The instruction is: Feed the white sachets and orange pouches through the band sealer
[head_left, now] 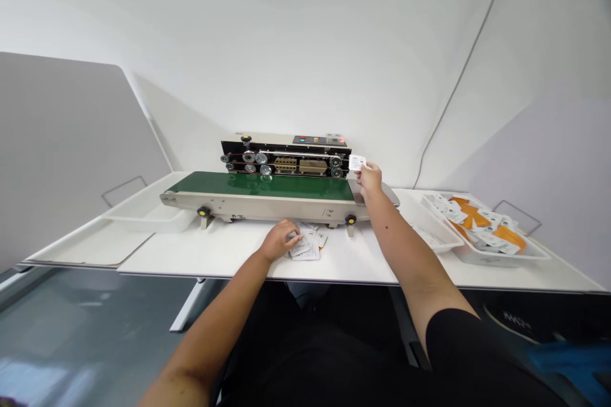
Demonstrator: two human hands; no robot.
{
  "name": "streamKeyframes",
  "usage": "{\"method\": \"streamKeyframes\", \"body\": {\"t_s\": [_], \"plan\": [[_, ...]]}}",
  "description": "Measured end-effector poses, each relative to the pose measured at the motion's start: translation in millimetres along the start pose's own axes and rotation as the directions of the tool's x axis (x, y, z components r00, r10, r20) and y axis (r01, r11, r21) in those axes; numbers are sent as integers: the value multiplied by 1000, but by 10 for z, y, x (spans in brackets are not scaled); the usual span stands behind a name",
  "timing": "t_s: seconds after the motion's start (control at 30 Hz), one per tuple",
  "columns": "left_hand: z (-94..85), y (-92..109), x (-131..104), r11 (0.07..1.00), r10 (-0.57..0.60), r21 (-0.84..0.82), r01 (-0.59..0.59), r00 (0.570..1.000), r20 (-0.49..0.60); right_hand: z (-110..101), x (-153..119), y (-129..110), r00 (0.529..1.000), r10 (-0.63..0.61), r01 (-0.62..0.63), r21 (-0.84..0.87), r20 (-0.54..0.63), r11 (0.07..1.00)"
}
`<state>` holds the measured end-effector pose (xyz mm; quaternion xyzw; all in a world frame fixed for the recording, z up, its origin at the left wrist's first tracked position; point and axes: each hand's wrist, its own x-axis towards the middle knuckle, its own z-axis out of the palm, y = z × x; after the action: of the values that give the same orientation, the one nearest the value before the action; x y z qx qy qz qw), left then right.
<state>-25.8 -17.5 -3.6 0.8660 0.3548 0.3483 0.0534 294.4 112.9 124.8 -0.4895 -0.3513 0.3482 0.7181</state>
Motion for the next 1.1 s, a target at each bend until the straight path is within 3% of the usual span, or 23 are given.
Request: {"method": "streamKeyframes", "body": {"t_s": [0.37, 0.87, 1.1], "plan": [[-12, 9, 10, 1000, 14, 15, -14, 1000, -14, 394, -80, 145, 997, -67, 64, -102, -34, 993], [-14, -10, -1, 999, 26, 32, -26, 1000, -14, 254, -224, 107, 999, -5, 7, -41, 46, 999], [8, -24, -4, 999, 37, 39, -36, 999, -19, 324, -352, 153, 991, 78, -68, -94, 111, 993]]}}
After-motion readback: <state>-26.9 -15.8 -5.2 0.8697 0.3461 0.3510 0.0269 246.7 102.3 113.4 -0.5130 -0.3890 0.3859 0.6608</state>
